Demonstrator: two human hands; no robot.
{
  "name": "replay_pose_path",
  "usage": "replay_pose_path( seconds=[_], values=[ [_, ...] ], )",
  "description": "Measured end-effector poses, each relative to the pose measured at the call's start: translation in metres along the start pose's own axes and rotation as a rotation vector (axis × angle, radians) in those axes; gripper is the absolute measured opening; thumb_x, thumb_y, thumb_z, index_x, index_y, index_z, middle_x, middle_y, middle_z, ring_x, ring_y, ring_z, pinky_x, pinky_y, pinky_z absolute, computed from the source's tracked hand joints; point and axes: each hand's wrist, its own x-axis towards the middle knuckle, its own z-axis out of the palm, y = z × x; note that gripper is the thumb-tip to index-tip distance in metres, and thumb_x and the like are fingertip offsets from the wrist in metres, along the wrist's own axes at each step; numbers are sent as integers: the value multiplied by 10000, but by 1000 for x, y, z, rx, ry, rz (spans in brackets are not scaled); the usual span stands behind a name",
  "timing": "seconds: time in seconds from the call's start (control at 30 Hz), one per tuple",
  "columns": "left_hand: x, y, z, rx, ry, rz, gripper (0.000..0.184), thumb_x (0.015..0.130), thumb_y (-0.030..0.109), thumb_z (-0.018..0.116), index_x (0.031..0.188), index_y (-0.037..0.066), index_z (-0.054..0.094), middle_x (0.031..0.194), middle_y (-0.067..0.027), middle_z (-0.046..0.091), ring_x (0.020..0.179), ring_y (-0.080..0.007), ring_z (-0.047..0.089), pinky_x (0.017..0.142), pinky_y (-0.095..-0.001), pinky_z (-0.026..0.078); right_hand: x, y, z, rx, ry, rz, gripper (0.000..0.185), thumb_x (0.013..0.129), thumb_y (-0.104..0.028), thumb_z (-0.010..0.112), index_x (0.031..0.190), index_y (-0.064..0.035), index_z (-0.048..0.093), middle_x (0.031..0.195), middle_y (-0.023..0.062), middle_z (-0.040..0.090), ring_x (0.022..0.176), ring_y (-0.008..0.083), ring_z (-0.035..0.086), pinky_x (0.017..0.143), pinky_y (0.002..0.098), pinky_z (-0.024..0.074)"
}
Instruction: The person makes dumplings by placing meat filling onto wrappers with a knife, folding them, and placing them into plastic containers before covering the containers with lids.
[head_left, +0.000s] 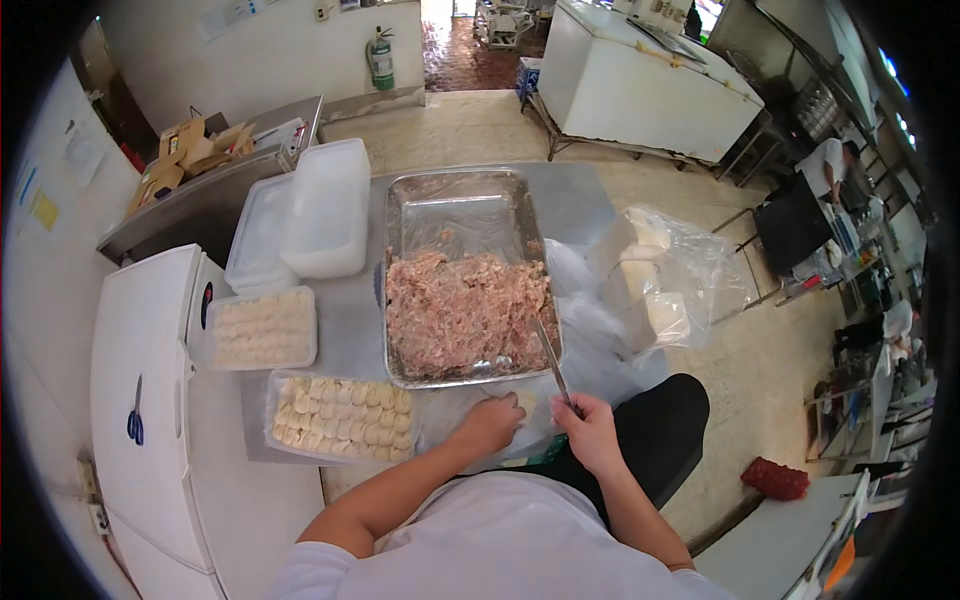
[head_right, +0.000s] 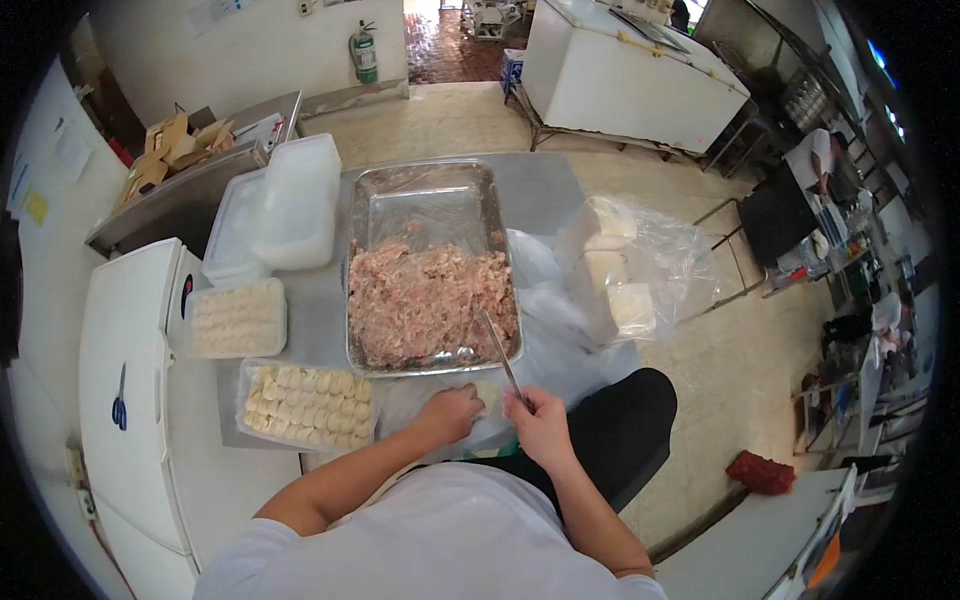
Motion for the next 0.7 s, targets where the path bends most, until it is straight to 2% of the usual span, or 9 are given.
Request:
replay_pose_path(
  seconds=[0.07, 0.1, 0.17, 0.27, 0.3, 0.33, 0.5, 0.57, 0.7],
  values=[
    [0, -1, 1, -58, -33, -39, 181, 816, 157, 707, 980, 80, 716, 994, -150, 650, 907, -369, 649, 785, -452, 550, 4, 5, -8, -1, 32, -67, 234, 999, -199, 645, 1048, 16, 723, 726, 17, 666, 652, 102, 577, 614, 281, 466],
    [-1, -3, 1, -158, 64, -20, 160, 837, 159, 700, 962, 60, 705, 990, -153, 653, 877, -355, 652, 771, -452, 549, 5, 1, -11, -1, 45, -101, 234, 1004, -201, 636, 1064, 6, 726, 719, 36, 678, 640, 123, 597, 614, 294, 477],
    [-4, -5, 2, -357, 261, 16, 152, 879, 165, 686, 926, 21, 683, 984, -160, 660, 819, -328, 659, 742, -451, 547, 6, -15, -22, -300, 89, -116, 215, 992, -144, 607, 1102, 0, 722, 786, 73, 702, 694, 177, 646, 668, 335, 513],
    [-8, 6, 2, -859, 397, -322, 157, 943, 164, 618, 953, 18, 677, 982, -136, 683, 865, -241, 661, 787, -400, 541, 20, -39, -38, -789, 108, -307, 244, 934, -89, 599, 1138, -53, 729, 863, 111, 724, 762, 294, 687, 712, 415, 538],
    [-11, -4, 11, -952, 389, -363, 169, 970, 170, 592, 1002, 23, 670, 1050, -129, 683, 934, -247, 666, 837, -403, 537, 27, -44, -41, -957, 105, -402, 272, 909, -76, 601, 1147, -79, 733, 885, 121, 728, 783, 339, 695, 720, 445, 541],
    [-17, -24, 26, -1044, 380, -403, 184, 998, 177, 566, 1051, 28, 662, 1119, -121, 684, 1003, -252, 670, 887, -406, 534, 36, -48, -42, -1085, 79, -414, 322, 853, -114, 618, 1145, -165, 745, 875, 115, 701, 862, 330, 710, 710, 458, 560],
    [-31, -13, -18, -1865, 375, -485, 302, 1047, 225, 536, 1240, 3, 603, 1231, -127, 673, 1132, -253, 659, 1014, -383, 511, 81, -55, -20, -1496, -89, -433, 292, 874, -139, 614, 1149, -146, 712, 912, 73, 706, 872, 296, 721, 723, 428, 581],
    [-36, -12, -36, -1981, 379, -563, 329, 1047, 243, 568, 1274, 6, 586, 1216, -98, 672, 1096, -208, 667, 986, -335, 521, 95, -44, -14, -1600, -171, -485, 261, 886, -145, 605, 1127, -131, 703, 937, 70, 714, 885, 286, 724, 731, 423, 585],
    [-48, -26, -41, -2152, 579, -620, 358, 1034, 235, 570, 1304, -1, 578, 1262, -116, 667, 1179, -269, 651, 1059, -403, 507, 95, -47, -13, -1677, -330, -534, 220, 909, -158, 586, 1092, -122, 703, 956, 75, 721, 908, 286, 728, 740, 423, 588]
  ],
)
